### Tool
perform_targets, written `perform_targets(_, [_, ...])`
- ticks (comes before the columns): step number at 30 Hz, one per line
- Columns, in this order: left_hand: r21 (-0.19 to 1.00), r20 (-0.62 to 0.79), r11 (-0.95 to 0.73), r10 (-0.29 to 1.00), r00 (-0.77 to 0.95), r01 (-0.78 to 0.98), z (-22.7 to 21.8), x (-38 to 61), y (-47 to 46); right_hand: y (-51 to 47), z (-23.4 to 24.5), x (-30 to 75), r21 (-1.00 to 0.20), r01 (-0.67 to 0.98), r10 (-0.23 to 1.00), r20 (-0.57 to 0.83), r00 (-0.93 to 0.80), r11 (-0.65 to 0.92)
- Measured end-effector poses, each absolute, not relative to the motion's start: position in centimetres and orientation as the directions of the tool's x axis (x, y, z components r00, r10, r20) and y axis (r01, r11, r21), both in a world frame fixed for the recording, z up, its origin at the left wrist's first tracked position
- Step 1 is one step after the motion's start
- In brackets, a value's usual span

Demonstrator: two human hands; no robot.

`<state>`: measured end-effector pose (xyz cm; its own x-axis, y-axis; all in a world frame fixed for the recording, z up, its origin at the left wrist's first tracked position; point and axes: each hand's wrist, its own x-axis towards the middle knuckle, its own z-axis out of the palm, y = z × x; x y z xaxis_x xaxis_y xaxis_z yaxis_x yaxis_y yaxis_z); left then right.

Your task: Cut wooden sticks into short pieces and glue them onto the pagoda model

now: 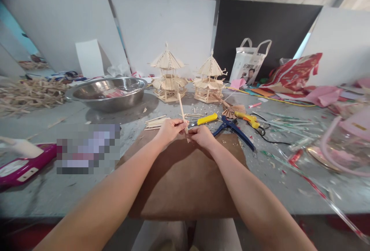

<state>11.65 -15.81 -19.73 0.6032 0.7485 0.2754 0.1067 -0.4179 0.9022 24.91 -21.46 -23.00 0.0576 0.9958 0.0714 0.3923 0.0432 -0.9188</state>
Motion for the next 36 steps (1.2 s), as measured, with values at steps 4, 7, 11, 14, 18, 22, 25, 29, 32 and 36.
perform_targets(4, [0.901,0.266,-0.419,0.735,0.624,0.109,-20.2,11.8,-15.6,-21.3,-23.1,25.3,-0.865,0.498,0.993,0.101,0.063,0.056])
perform_targets(7, [0.874,0.286,-0.467,0.717,0.636,0.133,-20.6,11.8,-15.3,-21.4,-23.1,25.3,-0.854,0.518,0.992,0.105,0.069,0.054])
perform_targets(11, [0.842,0.329,-0.523,0.694,0.641,0.133,-20.8,11.8,-15.3,-21.5,-23.0,25.2,-0.839,0.539,0.988,0.138,0.074,0.077])
perform_targets(14, [0.789,0.378,-0.597,0.66,0.649,0.147,-20.6,11.9,-15.5,-21.4,-23.4,25.2,-0.838,0.536,0.978,0.183,0.095,0.105])
perform_targets(18, [0.731,0.413,-0.662,0.624,0.663,0.168,-20.4,11.9,-15.7,-21.3,-24.0,25.2,-0.877,0.466,0.977,0.187,0.107,0.116])
perform_targets(22, [0.714,0.417,-0.678,0.611,0.673,0.174,-20.5,11.9,-15.7,-21.3,-24.2,25.2,-0.887,0.445,0.978,0.183,0.1,0.121])
perform_targets(25, [0.715,0.403,-0.677,0.603,0.689,0.175,-20.5,11.9,-15.7,-21.3,-23.9,25.2,-0.863,0.488,0.974,0.204,0.101,0.13])
perform_targets(29, [0.741,0.375,-0.651,0.606,0.702,0.166,-20.5,11.9,-15.7,-21.3,-23.6,25.2,-0.777,0.6,0.961,0.271,0.046,0.191])
perform_targets(32, [0.743,0.381,-0.652,0.598,0.705,0.152,-20.6,11.8,-15.7,-21.3,-23.6,25.2,-0.749,0.635,0.953,0.295,0.064,0.19])
perform_targets(36, [0.724,0.397,-0.674,0.582,0.71,0.148,-20.8,11.9,-15.6,-21.4,-23.8,25.0,-0.726,0.666,0.951,0.299,0.078,0.173])
